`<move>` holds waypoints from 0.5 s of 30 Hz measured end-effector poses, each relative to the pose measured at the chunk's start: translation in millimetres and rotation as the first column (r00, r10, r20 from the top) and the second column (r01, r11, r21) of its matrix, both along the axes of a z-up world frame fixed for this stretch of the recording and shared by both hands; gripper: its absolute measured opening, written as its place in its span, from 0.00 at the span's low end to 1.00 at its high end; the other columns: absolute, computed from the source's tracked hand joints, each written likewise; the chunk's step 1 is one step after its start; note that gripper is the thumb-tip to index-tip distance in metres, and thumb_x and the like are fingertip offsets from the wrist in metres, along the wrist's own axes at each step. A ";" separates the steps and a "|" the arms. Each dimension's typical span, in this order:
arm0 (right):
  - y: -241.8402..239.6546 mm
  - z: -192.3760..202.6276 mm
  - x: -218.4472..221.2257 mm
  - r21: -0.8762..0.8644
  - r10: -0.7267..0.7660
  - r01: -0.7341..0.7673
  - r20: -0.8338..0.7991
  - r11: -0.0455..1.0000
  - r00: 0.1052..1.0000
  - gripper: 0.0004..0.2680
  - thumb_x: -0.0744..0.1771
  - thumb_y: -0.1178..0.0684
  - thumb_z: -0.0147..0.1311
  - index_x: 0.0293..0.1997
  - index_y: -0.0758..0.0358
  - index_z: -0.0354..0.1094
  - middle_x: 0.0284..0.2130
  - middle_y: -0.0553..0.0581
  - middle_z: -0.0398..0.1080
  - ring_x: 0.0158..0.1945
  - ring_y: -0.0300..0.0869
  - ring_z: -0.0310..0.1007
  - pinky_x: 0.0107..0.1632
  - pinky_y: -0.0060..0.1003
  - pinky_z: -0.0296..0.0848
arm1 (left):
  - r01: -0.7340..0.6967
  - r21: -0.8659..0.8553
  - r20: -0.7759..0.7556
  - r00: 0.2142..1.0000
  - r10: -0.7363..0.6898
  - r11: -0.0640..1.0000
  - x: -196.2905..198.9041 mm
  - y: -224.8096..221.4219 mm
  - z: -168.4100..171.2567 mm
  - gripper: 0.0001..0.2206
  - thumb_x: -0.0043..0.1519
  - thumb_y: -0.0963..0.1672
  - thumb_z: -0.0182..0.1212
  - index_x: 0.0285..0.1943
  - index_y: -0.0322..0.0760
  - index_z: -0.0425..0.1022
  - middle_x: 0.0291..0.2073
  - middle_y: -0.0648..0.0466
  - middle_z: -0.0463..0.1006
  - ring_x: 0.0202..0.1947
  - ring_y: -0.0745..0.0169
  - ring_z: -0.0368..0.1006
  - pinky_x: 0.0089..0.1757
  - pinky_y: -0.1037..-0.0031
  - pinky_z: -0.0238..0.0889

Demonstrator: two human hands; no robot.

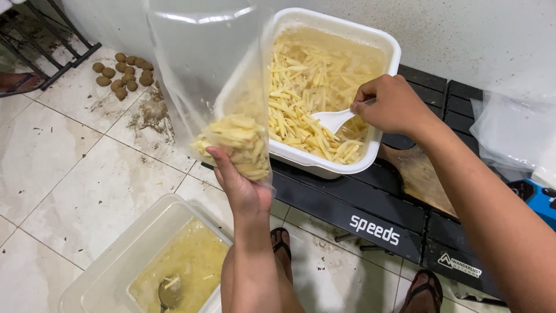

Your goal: Filling clear plastic bags with sliced bamboo shoots from a large container using a plastic spoon and hands.

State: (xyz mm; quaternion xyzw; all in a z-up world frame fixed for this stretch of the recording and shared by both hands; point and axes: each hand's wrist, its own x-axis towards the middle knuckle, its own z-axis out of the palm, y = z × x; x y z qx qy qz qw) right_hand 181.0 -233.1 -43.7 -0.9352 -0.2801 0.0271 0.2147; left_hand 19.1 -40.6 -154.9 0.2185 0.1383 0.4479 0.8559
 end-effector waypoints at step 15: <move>-12.5 -5.8 12.2 0.130 -0.066 0.078 -0.094 0.988 0.993 0.06 0.65 0.57 0.57 0.34 0.68 0.79 0.24 0.64 0.74 0.32 0.55 0.74 0.38 0.42 0.66 | 0.091 0.050 0.099 0.991 -0.095 0.995 -0.2 8.0 -7.2 0.34 0.67 0.62 0.45 0.79 0.48 0.55 0.75 0.51 0.60 0.73 0.53 0.58 0.70 0.52 0.52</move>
